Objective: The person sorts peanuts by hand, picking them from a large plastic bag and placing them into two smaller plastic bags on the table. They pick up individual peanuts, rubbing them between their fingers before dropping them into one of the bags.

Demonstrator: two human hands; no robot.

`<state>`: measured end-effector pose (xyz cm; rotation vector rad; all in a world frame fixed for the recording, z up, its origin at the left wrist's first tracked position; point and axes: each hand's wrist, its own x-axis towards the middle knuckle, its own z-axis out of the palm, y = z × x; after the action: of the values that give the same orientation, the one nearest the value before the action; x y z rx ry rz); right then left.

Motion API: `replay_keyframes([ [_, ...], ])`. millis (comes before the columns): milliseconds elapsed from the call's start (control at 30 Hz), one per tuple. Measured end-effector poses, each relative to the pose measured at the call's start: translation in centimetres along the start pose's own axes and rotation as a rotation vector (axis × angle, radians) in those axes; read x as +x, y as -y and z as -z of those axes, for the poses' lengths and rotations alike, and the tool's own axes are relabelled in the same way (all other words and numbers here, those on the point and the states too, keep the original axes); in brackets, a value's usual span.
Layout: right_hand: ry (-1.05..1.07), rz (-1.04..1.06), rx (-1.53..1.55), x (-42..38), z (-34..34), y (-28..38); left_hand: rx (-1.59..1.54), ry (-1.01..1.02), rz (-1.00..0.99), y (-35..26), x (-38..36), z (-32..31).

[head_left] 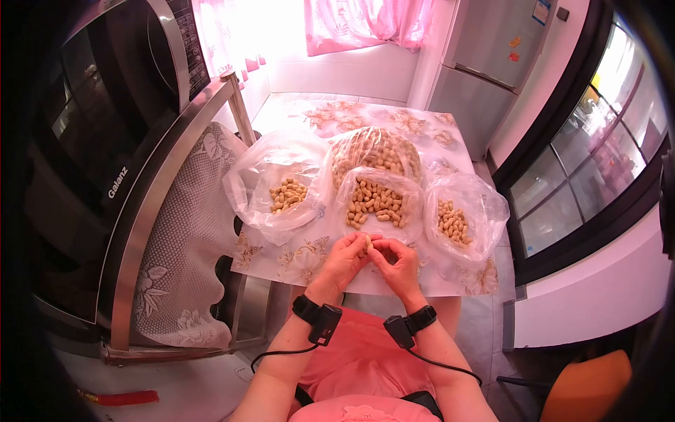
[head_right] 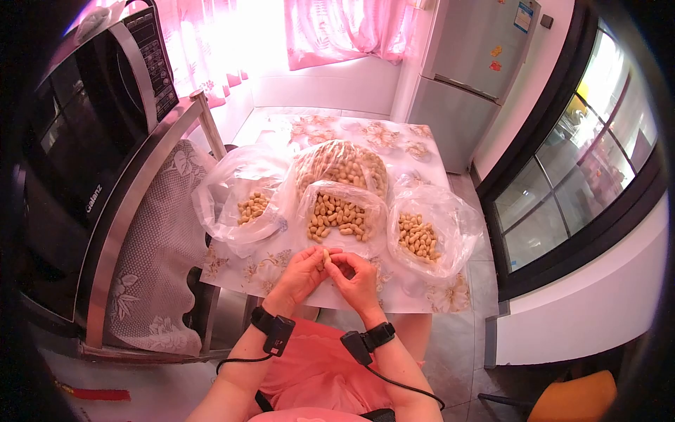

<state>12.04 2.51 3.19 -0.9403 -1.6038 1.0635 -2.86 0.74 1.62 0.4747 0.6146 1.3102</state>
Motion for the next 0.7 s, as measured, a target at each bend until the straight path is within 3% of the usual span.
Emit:
replay_keyframes([
  [700,-0.028,-0.011,-0.074,-0.01,0.05,0.24,0.032,-0.006,0.013,-0.38,-0.25,-0.53],
])
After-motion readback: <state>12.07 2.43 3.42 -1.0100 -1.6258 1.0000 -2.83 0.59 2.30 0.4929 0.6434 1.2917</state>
